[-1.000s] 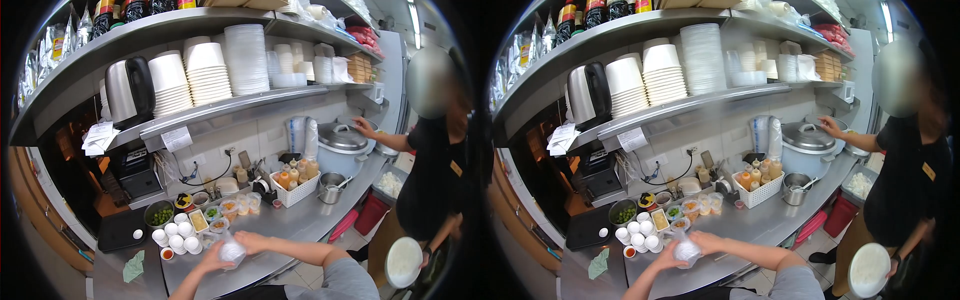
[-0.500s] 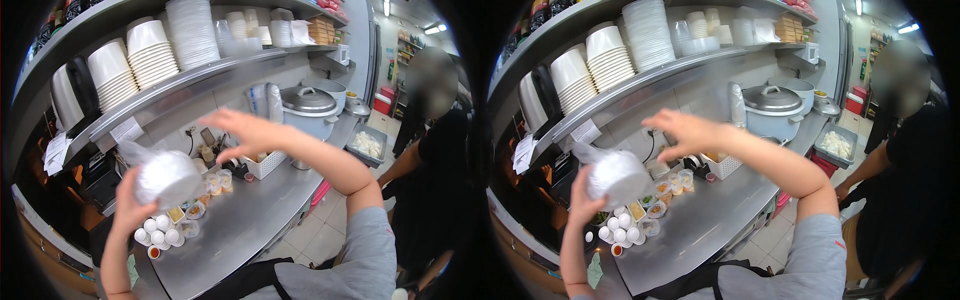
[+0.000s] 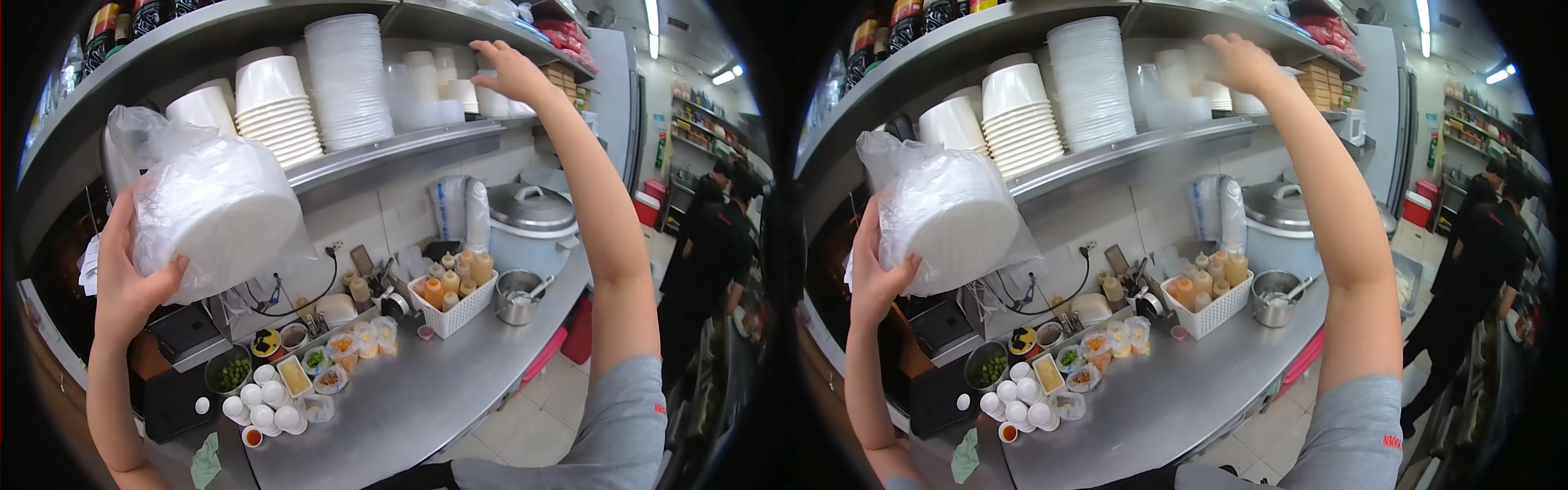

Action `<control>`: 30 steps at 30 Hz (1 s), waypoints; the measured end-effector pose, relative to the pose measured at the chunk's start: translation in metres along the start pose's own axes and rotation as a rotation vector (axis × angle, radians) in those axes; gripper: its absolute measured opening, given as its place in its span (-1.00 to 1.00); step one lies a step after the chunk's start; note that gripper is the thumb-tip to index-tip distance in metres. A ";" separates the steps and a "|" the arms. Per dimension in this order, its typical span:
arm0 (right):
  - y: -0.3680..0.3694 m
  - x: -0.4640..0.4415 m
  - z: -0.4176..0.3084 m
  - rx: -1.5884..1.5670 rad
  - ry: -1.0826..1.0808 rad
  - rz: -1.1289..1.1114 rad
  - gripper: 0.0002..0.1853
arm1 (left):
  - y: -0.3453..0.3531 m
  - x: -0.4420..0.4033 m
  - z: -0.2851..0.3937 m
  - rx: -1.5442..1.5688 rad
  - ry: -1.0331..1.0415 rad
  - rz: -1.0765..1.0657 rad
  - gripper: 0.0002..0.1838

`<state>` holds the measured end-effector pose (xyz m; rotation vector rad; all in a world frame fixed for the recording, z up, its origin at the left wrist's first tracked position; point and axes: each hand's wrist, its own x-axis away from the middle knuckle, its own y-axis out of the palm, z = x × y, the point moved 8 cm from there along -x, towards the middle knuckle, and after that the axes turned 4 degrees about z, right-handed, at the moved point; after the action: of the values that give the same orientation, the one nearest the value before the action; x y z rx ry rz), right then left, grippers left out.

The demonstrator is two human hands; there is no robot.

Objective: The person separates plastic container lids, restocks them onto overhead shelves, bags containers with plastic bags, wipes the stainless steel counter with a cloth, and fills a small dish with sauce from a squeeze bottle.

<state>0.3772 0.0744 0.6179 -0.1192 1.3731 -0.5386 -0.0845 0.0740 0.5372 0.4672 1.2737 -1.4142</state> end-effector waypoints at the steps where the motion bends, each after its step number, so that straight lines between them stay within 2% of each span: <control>1: 0.003 -0.013 0.010 0.000 0.016 0.018 -0.34 | 0.002 -0.003 0.004 -0.016 0.002 0.016 -0.19; 2: 0.011 -0.029 0.021 -0.015 0.008 0.037 -0.34 | 0.005 -0.007 0.009 -0.017 0.003 0.026 -0.19; 4: 0.016 -0.054 0.044 0.027 0.030 0.301 -0.33 | 0.014 -0.014 0.019 -0.043 0.001 0.048 -0.18; 5: 0.018 -0.064 0.052 0.038 0.082 0.391 -0.43 | 0.022 -0.018 0.025 -0.068 0.006 0.031 -0.17; 8: 0.027 -0.100 0.071 -0.075 0.168 0.548 -0.54 | 0.050 -0.030 0.049 -0.142 0.042 0.045 -0.15; 9: 0.036 -0.118 0.077 -0.200 0.152 0.519 -0.36 | 0.060 -0.033 0.059 -0.166 0.073 0.060 -0.14; 10: 0.043 -0.131 0.073 -0.226 0.135 0.534 -0.36 | 0.069 -0.036 0.068 -0.189 0.064 0.084 -0.14; 12: 0.048 -0.156 0.068 -0.062 0.154 0.684 -0.33 | 0.090 -0.045 0.099 -0.373 0.193 0.093 -0.12; 13: 0.057 -0.174 0.063 0.058 0.072 0.872 -0.29 | 0.098 -0.052 0.106 -0.398 0.183 0.117 -0.12; 14: 0.074 -0.196 0.074 0.029 0.063 0.888 -0.29 | 0.103 -0.057 0.117 -0.456 0.253 0.163 -0.11; 15: 0.075 -0.209 0.072 -0.014 0.058 0.789 -0.28 | 0.108 -0.062 0.129 -0.514 0.327 0.206 -0.09; 16: 0.077 -0.219 0.073 -0.055 0.048 0.684 -0.25 | 0.112 -0.069 0.135 -0.538 0.316 0.221 -0.09; 20: 0.050 -0.199 0.087 -0.283 -0.130 0.776 -0.22 | 0.135 -0.095 0.178 -0.662 0.411 0.336 -0.09; 22: 0.051 -0.199 0.119 -0.375 0.057 0.553 -0.25 | 0.145 -0.112 0.195 -0.862 0.473 0.453 -0.16; 23: 0.056 -0.205 0.132 -0.380 0.059 0.559 -0.25 | 0.148 -0.123 0.201 -0.930 0.496 0.493 -0.18; 25: 0.039 -0.197 0.171 -0.550 0.026 1.077 -0.28 | 0.147 -0.147 0.204 -1.035 0.488 0.590 -0.23; 26: 0.041 -0.202 0.186 -0.549 0.027 1.082 -0.28 | 0.151 -0.161 0.207 -1.069 0.486 0.624 -0.24; 28: 0.025 -0.184 0.201 -0.533 -0.154 1.327 -0.31 | 0.199 -0.194 0.228 -0.742 0.585 0.498 -0.34; 29: 0.029 -0.194 0.213 -0.592 -0.064 1.194 -0.34 | 0.230 -0.200 0.249 -0.646 0.773 0.578 -0.38; 30: 0.020 -0.183 0.215 -0.591 -0.063 1.198 -0.34 | 0.244 -0.208 0.260 -0.592 0.868 0.617 -0.41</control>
<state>0.5696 0.1221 0.8196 0.2109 1.2533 0.8632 0.2874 -0.0074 0.6959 1.0026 1.9127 -0.2434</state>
